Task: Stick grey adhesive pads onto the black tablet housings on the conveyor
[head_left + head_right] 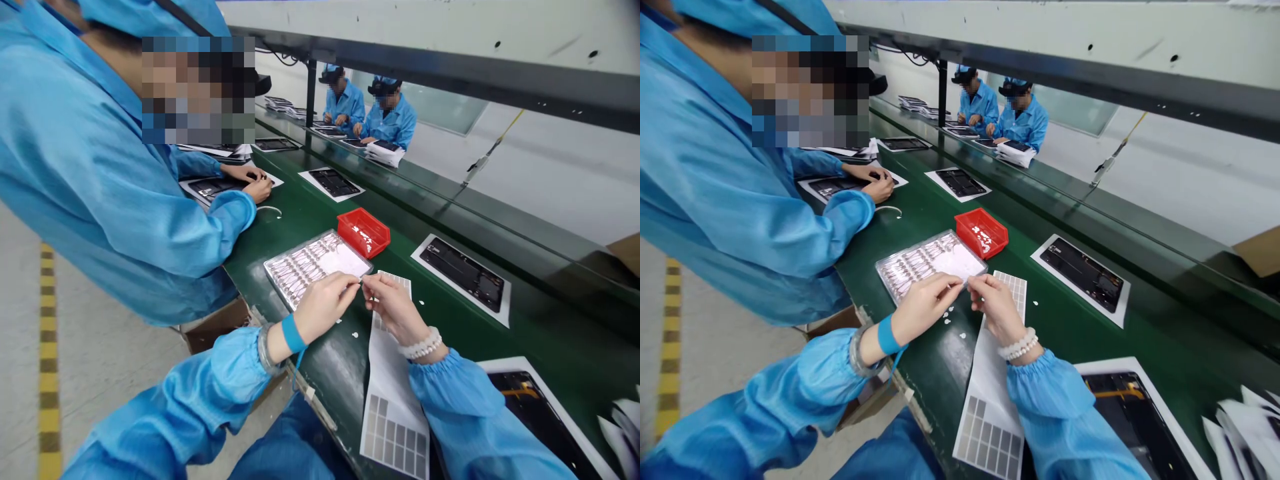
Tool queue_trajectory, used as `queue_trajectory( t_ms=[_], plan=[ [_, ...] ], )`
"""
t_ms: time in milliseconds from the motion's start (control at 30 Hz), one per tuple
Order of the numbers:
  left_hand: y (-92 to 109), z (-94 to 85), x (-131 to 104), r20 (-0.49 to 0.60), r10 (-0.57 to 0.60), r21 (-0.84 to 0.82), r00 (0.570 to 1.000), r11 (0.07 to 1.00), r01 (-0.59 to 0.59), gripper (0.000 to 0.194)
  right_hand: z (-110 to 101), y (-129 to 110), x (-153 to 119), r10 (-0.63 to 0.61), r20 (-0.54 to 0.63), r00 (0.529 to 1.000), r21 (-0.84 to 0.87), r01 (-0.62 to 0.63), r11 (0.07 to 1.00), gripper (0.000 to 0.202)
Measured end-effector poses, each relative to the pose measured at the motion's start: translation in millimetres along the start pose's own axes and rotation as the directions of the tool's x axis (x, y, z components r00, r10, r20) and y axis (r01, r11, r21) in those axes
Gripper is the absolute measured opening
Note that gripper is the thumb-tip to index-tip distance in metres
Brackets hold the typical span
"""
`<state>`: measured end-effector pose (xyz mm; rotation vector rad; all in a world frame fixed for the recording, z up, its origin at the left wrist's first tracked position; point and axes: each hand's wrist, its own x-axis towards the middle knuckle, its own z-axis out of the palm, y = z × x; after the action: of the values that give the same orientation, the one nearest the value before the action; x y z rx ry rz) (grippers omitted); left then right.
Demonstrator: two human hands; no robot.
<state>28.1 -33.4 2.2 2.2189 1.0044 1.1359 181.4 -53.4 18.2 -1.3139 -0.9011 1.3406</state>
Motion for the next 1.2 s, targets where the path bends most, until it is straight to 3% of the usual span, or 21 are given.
queue_trajectory(
  t_ms=[200,367,567,700,900,1067,1133,1200],
  plan=[
    [-1.8,6.6,2.5,-0.065,-0.060,-0.021,0.996,0.998,0.059,0.015,7.6,1.8,-7.0,-0.074,-0.036,0.997,-0.013,0.074,0.997,0.027],
    [0.7,3.5,2.0,-0.053,-0.152,-0.097,0.987,0.984,0.146,0.014,8.2,3.9,-7.2,-0.177,-0.067,0.982,-0.113,0.168,0.979,0.022],
    [3.3,0.7,4.3,-0.025,-0.217,-0.138,0.976,0.968,0.212,0.013,9.2,7.7,-10.2,-0.397,-0.018,0.918,-0.318,0.371,0.872,0.014],
    [6.0,2.0,5.4,-0.023,-0.233,-0.127,0.972,0.965,0.228,0.010,9.0,12.2,-10.6,-0.444,0.005,0.896,-0.357,0.416,0.836,0.013],
    [4.0,5.4,5.9,-0.012,-0.215,-0.033,0.977,0.976,0.214,0.009,8.7,14.0,-12.3,-0.449,0.007,0.893,-0.378,0.418,0.826,0.016],
    [-12.6,-6.3,20.5,-0.089,-0.206,0.152,0.975,0.964,0.218,0.020,-6.3,0.3,-20.9,-0.333,-0.118,0.935,-0.255,0.296,0.921,0.021],
    [-8.7,-9.2,23.5,-0.107,-0.123,0.255,0.987,0.956,0.147,0.036,-16.7,-5.9,-28.4,-0.271,-0.166,0.948,-0.191,0.238,0.952,0.022],
    [6.9,-5.8,21.1,-0.033,0.021,0.325,0.999,0.946,-0.009,0.042,-26.9,-9.7,-39.2,-0.224,-0.194,0.955,-0.155,0.196,0.968,0.023]
  ],
)
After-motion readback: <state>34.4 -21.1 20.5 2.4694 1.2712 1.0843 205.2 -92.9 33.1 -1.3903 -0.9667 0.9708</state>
